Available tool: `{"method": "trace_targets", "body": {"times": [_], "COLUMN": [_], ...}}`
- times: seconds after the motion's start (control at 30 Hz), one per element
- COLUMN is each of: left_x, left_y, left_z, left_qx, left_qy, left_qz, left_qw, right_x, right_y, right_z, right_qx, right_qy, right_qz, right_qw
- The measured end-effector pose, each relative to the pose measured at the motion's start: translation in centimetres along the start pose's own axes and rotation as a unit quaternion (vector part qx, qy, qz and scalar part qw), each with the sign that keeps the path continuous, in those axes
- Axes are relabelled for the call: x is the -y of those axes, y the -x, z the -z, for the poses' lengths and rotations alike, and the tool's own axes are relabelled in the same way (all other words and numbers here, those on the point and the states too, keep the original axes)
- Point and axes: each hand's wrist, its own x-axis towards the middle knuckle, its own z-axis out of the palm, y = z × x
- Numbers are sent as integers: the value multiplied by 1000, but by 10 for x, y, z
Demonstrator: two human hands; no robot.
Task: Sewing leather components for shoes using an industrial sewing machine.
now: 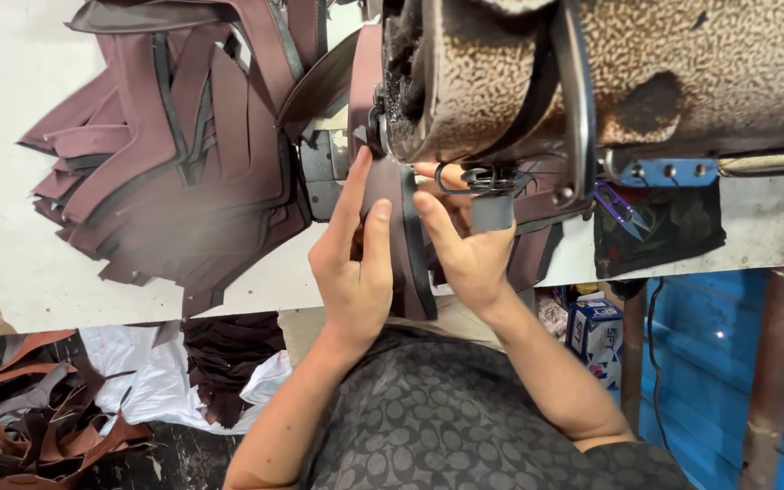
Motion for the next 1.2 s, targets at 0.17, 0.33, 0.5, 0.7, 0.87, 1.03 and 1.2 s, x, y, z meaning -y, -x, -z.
{"method": "trace_targets", "body": {"times": [0.17,0.33,0.5,0.7,0.87,1.03,1.2], "left_x": [11,29,5,8,13,10,7], "left_y": [-14,-18,-22,-7,-29,-55,-77], "left_z": [-5,-16,-4,11,26,16,8], "left_qx": [18,6,39,87,97,114,137], "left_qy": [55,36,19,-43,-79,-75,-31], "left_qz": [92,42,61,109,25,22,29], "left_qw": [994,998,997,989,992,990,990], "right_x": [27,22,24,22,25,28,23], "right_y": [-30,-34,-32,-38,-40,-43,-46], "right_z": [-3,4,9,21,14,19,24], "right_qx": [22,55,32,86,64,68,38], "right_qy": [71,58,53,43,101,74,64], "right_qz": [-78,-3,-70,-30,-53,-31,-34], "right_qw": [994,997,996,995,991,994,997]}}
